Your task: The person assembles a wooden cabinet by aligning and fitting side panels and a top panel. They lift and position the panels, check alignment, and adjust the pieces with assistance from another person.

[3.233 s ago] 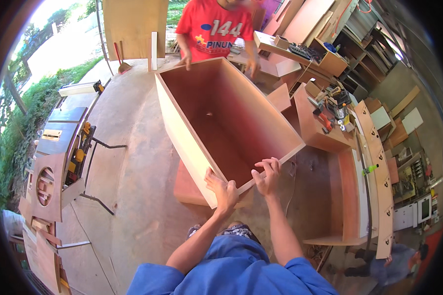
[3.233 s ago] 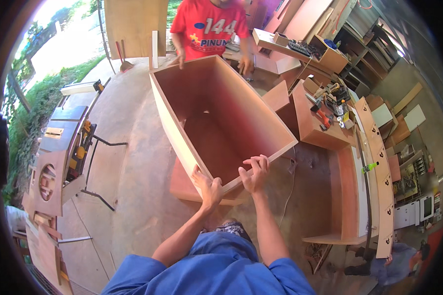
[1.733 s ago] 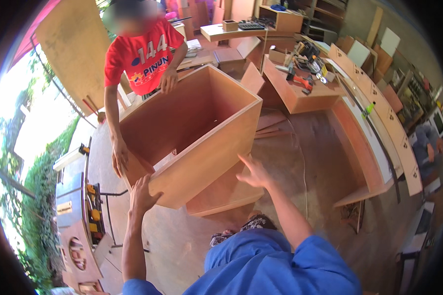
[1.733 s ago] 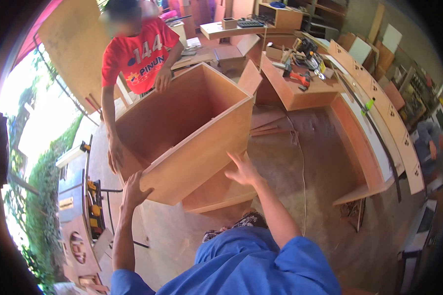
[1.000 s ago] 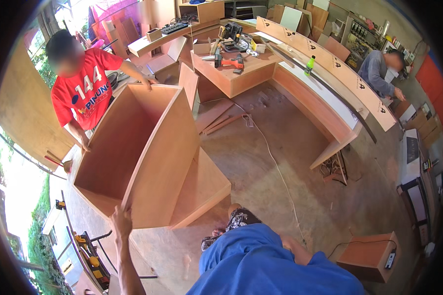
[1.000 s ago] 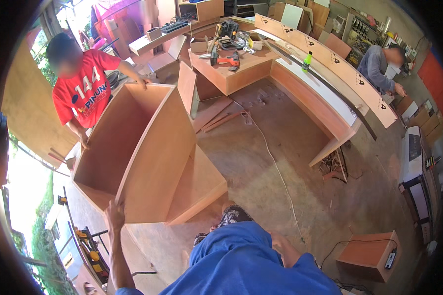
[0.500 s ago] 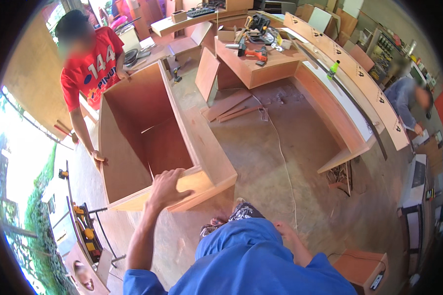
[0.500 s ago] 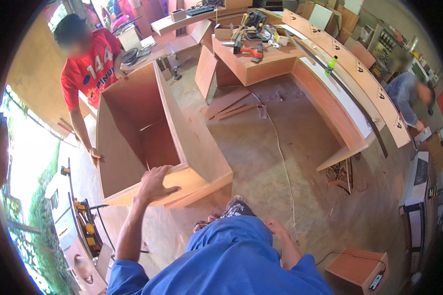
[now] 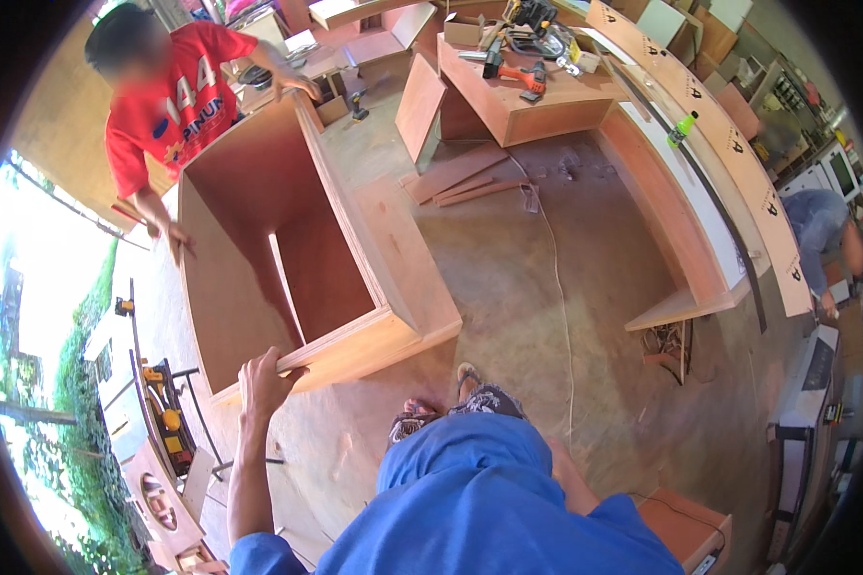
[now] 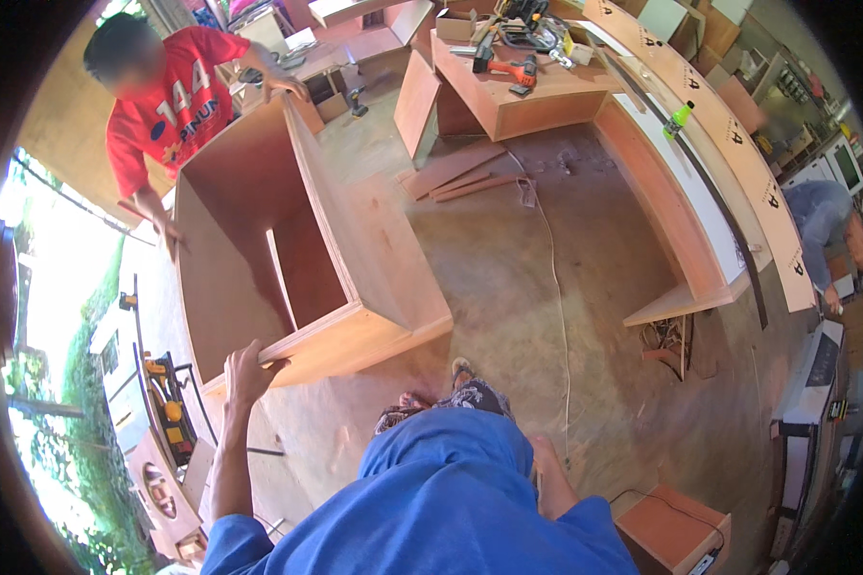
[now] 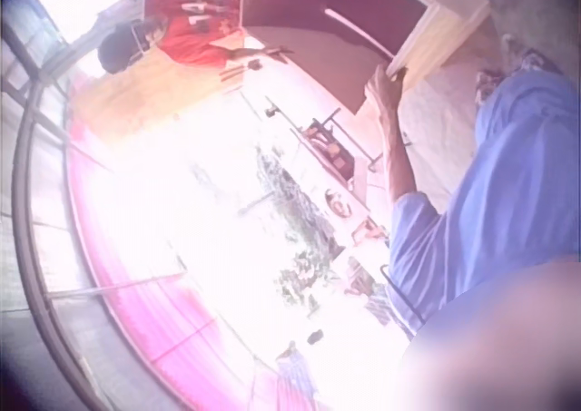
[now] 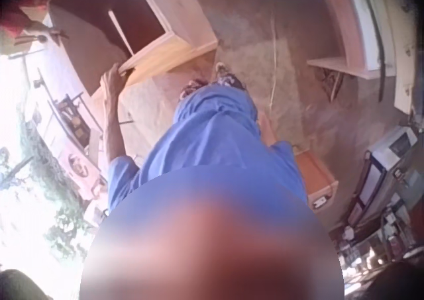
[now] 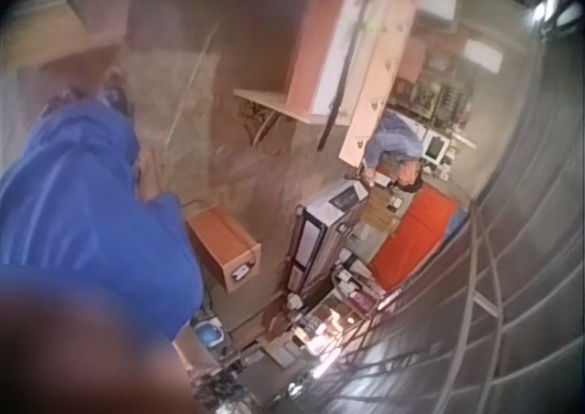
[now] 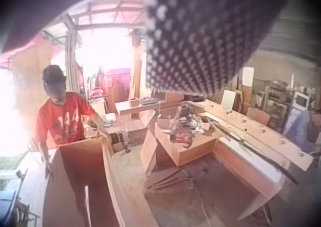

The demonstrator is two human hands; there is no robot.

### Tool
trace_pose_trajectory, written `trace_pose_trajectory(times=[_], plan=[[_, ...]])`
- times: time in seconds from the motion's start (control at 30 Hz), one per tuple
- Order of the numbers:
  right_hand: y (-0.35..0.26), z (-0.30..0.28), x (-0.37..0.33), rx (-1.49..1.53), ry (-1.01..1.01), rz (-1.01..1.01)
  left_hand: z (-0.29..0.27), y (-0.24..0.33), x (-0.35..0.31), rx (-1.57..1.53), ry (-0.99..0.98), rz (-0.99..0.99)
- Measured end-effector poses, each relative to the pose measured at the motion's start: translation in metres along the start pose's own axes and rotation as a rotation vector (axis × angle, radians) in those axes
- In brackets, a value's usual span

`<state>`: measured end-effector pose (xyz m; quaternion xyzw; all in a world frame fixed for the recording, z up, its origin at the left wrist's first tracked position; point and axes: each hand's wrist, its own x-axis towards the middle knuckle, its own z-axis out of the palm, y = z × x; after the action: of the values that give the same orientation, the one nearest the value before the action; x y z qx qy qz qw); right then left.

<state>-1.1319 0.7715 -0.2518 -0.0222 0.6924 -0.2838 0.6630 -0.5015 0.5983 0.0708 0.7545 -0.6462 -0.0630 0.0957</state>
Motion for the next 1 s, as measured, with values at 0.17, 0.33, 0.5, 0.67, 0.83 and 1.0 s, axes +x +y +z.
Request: trace_pose_trajectory(times=[0.17, 0.33, 0.5, 0.67, 0.83, 1.0], plan=[[-0.053, 0.028, 0.059, -0.464, -0.117, -0.143, -0.005, 0.003, -0.002, 0.024, -0.041, -0.043], [-0.113, 0.070, 0.081, -0.542, -0.057, -0.199, -0.009, 0.008, 0.003, 0.047, -0.022, -0.068], [-0.159, 0.089, 0.062, -0.463, -0.040, -0.146, -0.005, 0.031, 0.030, -0.075, 0.034, -0.050], [-0.146, 0.066, 0.071, -0.393, -0.066, -0.097, 0.023, 0.104, 0.079, -0.141, 0.018, 0.077], [-0.090, 0.034, 0.108, -0.380, -0.118, -0.096, 0.053, 0.187, 0.096, -0.164, -0.104, 0.068], [-0.032, 0.003, 0.110, -0.361, -0.156, -0.099, 0.052, 0.214, 0.096, -0.204, -0.199, 0.137]])
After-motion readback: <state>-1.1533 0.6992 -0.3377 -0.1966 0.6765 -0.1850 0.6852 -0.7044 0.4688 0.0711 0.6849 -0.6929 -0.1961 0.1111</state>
